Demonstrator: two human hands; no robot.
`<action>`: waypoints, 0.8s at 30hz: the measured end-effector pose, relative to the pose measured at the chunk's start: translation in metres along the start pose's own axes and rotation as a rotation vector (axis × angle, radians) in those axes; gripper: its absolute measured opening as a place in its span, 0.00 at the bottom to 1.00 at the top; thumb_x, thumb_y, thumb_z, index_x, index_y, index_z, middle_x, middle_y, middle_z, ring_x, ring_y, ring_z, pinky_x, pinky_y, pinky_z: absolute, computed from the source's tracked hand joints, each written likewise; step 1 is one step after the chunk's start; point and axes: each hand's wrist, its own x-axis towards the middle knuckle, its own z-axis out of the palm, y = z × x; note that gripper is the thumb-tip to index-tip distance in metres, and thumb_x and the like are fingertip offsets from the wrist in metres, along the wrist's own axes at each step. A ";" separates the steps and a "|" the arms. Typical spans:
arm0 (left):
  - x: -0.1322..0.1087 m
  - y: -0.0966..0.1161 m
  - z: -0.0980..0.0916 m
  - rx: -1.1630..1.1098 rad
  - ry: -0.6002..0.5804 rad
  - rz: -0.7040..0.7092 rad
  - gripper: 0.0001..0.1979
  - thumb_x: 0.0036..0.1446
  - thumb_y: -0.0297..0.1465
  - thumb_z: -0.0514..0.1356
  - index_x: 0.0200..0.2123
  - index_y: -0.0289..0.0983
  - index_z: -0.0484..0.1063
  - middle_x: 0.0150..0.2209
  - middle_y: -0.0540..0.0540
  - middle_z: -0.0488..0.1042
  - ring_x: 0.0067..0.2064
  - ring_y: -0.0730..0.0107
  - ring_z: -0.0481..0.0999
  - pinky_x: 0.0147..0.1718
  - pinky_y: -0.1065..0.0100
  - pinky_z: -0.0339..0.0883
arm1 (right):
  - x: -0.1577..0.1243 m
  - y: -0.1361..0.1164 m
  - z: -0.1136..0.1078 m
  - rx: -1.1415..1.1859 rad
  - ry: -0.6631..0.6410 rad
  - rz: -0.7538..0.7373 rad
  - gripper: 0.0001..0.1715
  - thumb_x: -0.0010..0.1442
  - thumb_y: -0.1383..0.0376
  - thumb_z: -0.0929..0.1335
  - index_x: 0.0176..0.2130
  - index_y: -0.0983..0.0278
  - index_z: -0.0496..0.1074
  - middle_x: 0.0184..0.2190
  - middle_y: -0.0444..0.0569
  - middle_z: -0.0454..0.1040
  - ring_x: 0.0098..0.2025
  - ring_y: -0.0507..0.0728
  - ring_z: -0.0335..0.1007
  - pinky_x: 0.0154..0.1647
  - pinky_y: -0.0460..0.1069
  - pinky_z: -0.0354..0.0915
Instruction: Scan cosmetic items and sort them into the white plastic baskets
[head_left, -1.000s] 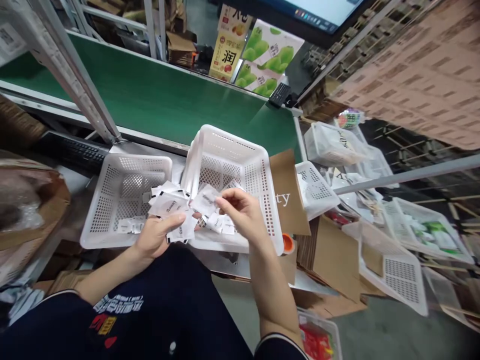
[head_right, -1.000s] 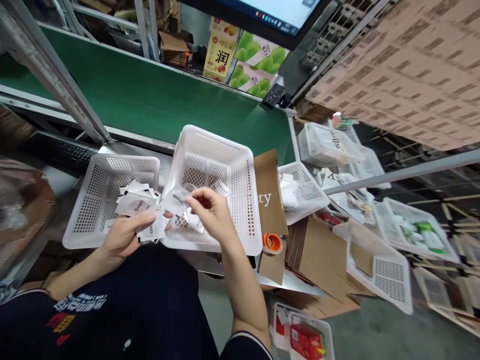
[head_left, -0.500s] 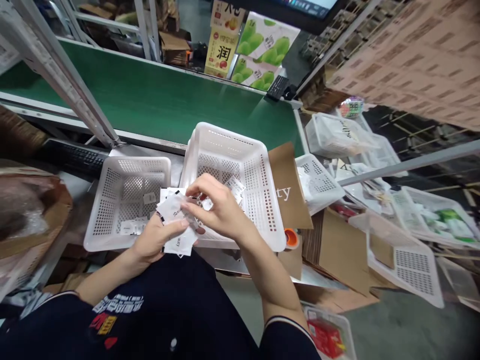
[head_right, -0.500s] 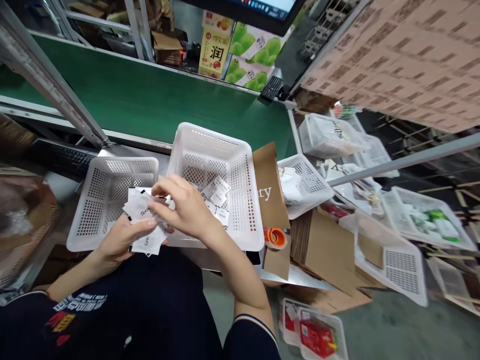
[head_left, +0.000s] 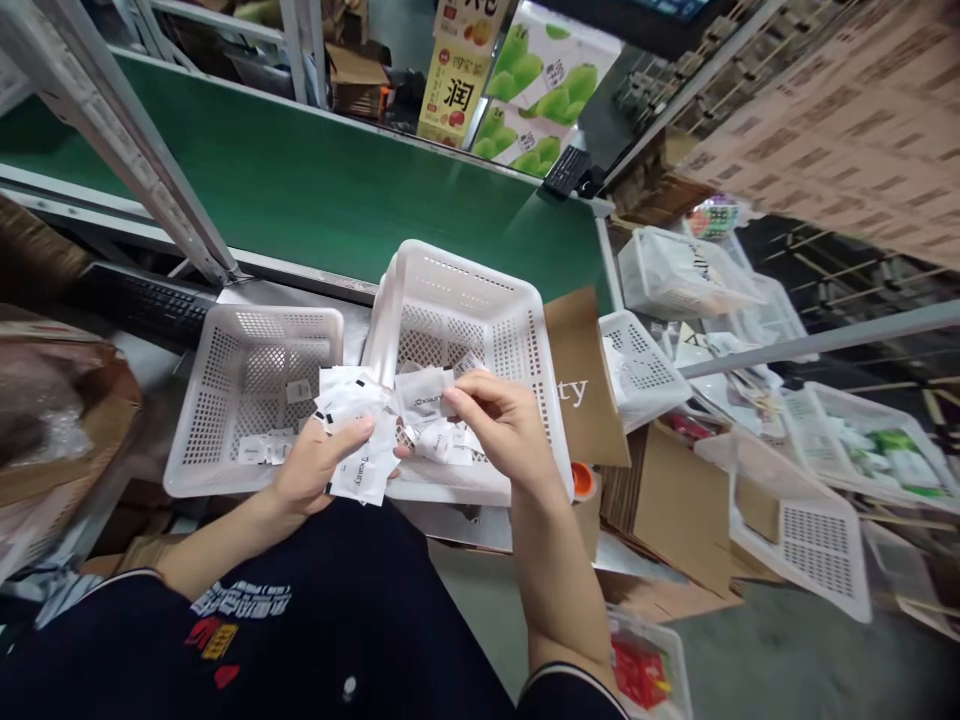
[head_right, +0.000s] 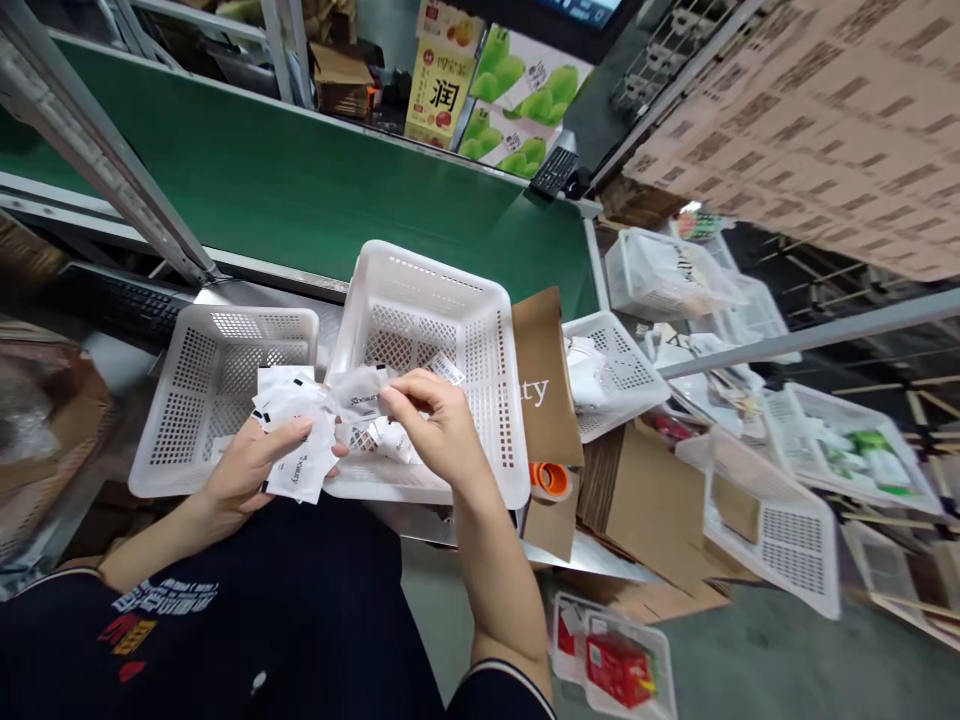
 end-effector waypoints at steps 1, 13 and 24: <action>0.000 0.000 0.002 -0.001 -0.007 -0.005 0.27 0.55 0.40 0.80 0.53 0.34 0.81 0.40 0.37 0.86 0.38 0.49 0.89 0.33 0.57 0.87 | -0.002 0.001 0.002 0.019 -0.008 0.028 0.15 0.71 0.61 0.73 0.32 0.62 0.80 0.29 0.45 0.75 0.33 0.53 0.70 0.34 0.49 0.65; -0.001 0.005 0.008 0.023 0.049 0.097 0.21 0.53 0.36 0.80 0.47 0.32 0.83 0.35 0.39 0.86 0.32 0.53 0.86 0.30 0.60 0.85 | -0.007 0.005 0.025 0.137 0.001 0.094 0.08 0.73 0.59 0.72 0.46 0.61 0.75 0.26 0.39 0.74 0.27 0.52 0.76 0.29 0.49 0.75; 0.003 0.003 0.005 0.054 0.114 0.169 0.37 0.52 0.37 0.81 0.63 0.34 0.77 0.46 0.38 0.86 0.43 0.49 0.88 0.38 0.59 0.87 | -0.003 0.016 -0.007 -0.129 0.106 0.293 0.17 0.71 0.50 0.70 0.46 0.61 0.75 0.27 0.44 0.78 0.30 0.58 0.79 0.36 0.54 0.76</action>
